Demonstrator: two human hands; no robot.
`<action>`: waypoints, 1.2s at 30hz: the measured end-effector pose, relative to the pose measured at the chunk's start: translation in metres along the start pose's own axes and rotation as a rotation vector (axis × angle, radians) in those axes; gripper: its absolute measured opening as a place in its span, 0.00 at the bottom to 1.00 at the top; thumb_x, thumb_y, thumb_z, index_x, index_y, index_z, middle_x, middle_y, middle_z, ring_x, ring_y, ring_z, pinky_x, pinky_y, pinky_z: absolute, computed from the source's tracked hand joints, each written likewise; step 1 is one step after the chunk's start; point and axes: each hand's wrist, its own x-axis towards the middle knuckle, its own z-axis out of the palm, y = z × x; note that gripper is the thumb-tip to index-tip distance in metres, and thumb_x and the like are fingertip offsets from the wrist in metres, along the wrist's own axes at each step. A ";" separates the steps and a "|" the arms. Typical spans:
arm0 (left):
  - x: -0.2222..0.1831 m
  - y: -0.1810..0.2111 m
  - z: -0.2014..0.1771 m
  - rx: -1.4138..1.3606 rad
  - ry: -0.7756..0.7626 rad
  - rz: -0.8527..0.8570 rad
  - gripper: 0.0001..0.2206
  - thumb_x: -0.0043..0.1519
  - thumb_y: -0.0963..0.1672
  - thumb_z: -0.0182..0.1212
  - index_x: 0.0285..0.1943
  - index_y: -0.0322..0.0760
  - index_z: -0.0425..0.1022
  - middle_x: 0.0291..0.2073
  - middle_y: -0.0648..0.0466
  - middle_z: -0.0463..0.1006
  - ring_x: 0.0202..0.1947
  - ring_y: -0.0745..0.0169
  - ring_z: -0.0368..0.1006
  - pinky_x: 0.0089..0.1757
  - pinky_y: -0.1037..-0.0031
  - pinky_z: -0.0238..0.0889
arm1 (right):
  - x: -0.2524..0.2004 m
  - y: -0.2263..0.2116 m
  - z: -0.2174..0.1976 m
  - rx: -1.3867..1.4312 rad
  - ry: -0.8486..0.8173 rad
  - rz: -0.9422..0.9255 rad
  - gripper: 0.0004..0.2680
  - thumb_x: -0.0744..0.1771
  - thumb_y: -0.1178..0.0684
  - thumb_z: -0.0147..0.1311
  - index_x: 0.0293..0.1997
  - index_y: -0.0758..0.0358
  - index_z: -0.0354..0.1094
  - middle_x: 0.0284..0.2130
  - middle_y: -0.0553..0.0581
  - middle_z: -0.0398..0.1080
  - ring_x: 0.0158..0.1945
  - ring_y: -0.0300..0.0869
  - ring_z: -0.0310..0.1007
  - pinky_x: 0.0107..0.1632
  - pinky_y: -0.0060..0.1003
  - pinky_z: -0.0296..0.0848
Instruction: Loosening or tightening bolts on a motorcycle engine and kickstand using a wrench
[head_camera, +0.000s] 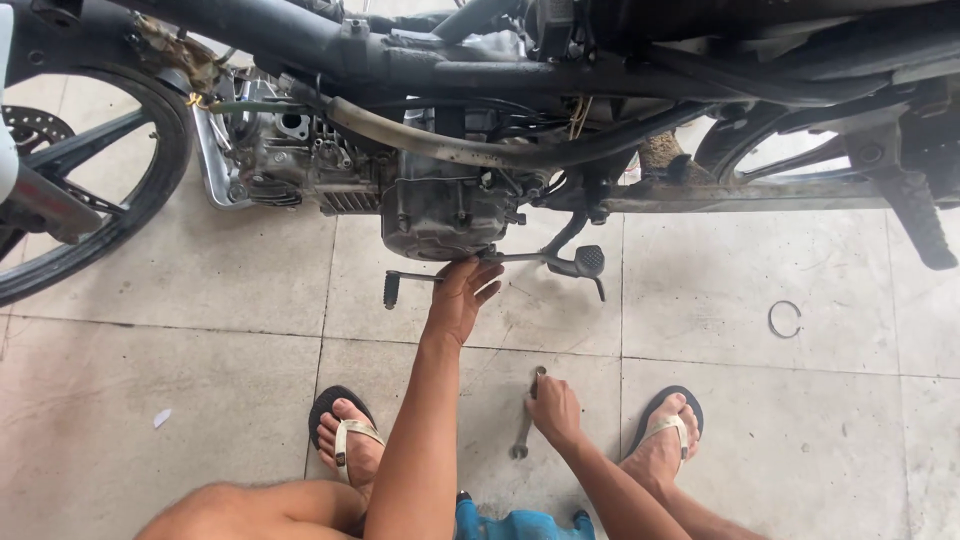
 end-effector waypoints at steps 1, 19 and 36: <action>-0.002 0.000 0.001 0.015 0.022 -0.006 0.12 0.61 0.43 0.64 0.51 0.31 0.78 0.40 0.47 0.84 0.46 0.54 0.80 0.45 0.66 0.69 | 0.003 -0.002 0.000 0.069 0.077 -0.022 0.03 0.61 0.58 0.56 0.28 0.62 0.65 0.21 0.54 0.70 0.20 0.45 0.67 0.26 0.43 0.68; 0.003 0.006 0.005 0.093 0.185 -0.021 0.06 0.56 0.42 0.71 0.39 0.41 0.80 0.36 0.50 0.83 0.39 0.57 0.78 0.44 0.63 0.72 | 0.021 0.014 -0.015 0.169 0.049 -0.072 0.04 0.65 0.54 0.51 0.42 0.55 0.67 0.24 0.55 0.73 0.22 0.44 0.70 0.28 0.40 0.72; 0.000 0.011 0.016 -0.081 0.189 -0.041 0.05 0.56 0.37 0.69 0.32 0.42 0.82 0.37 0.44 0.85 0.45 0.44 0.83 0.51 0.52 0.75 | 0.065 -0.082 -0.210 0.771 0.109 -0.422 0.13 0.59 0.57 0.72 0.45 0.61 0.81 0.23 0.60 0.76 0.16 0.39 0.68 0.20 0.34 0.65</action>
